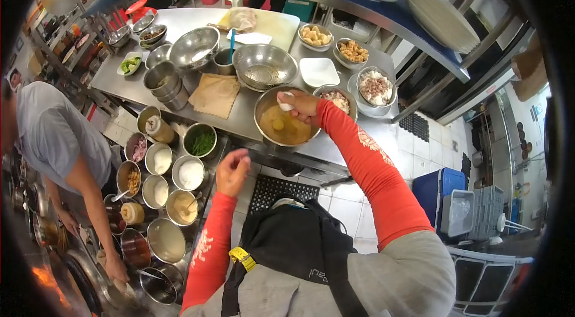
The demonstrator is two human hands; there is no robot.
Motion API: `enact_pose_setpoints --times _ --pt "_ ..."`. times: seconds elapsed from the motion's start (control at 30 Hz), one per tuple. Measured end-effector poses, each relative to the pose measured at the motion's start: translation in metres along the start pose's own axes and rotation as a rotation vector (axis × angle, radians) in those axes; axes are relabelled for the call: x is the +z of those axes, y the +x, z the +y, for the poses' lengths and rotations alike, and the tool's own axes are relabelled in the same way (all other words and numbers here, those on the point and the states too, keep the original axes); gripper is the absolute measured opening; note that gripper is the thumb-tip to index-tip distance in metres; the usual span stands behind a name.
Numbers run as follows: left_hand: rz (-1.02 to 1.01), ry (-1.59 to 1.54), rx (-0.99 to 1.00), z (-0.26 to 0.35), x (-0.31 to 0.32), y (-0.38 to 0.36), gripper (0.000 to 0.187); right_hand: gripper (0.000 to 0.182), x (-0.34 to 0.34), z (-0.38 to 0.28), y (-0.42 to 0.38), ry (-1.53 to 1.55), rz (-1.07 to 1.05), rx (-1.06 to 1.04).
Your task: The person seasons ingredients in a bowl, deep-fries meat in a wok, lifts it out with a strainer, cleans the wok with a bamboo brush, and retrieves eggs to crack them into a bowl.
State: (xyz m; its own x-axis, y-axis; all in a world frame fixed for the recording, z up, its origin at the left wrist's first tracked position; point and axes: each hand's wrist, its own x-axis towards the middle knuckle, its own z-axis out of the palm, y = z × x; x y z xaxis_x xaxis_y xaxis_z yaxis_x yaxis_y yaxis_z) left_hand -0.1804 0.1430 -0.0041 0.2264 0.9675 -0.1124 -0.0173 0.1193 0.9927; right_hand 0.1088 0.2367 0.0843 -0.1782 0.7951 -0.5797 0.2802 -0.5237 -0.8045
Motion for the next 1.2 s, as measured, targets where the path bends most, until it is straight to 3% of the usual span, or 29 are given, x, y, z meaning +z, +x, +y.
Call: enact_pose_setpoints --times 0.1,0.17,0.43,0.57,0.77,0.97,1.07,1.2 --pt "0.041 0.297 0.304 0.036 0.013 0.033 0.023 0.048 0.0 -0.001 -0.008 0.148 -0.13 0.054" --pt "-0.008 0.343 0.373 0.059 0.022 0.055 0.025 0.049 -0.005 0.004 -0.004 0.279 -0.256 0.071" --pt "-0.32 0.547 0.637 0.087 0.062 0.119 0.047 0.051 -0.001 0.0 -0.008 0.371 -0.268 0.127" --pt "-0.513 0.399 0.364 0.093 0.067 0.132 0.045 0.052 -0.004 0.005 -0.004 0.434 -0.294 0.128" --pt "-0.589 0.254 0.218 0.085 0.072 0.141 0.042 0.046 -0.008 0.01 -0.003 0.564 -0.437 0.099" --pt "-0.567 0.196 0.263 0.071 0.075 0.148 0.036 0.03 -0.006 0.015 -0.011 0.435 -0.191 0.001" --pt "-0.518 0.198 0.088 0.072 0.076 0.148 0.038 0.021 0.0 0.006 -0.022 0.396 -0.008 -0.018" --pt "-0.463 0.174 0.076 0.075 0.083 0.142 0.037 0.017 -0.003 0.021 -0.015 0.48 0.005 -0.077"
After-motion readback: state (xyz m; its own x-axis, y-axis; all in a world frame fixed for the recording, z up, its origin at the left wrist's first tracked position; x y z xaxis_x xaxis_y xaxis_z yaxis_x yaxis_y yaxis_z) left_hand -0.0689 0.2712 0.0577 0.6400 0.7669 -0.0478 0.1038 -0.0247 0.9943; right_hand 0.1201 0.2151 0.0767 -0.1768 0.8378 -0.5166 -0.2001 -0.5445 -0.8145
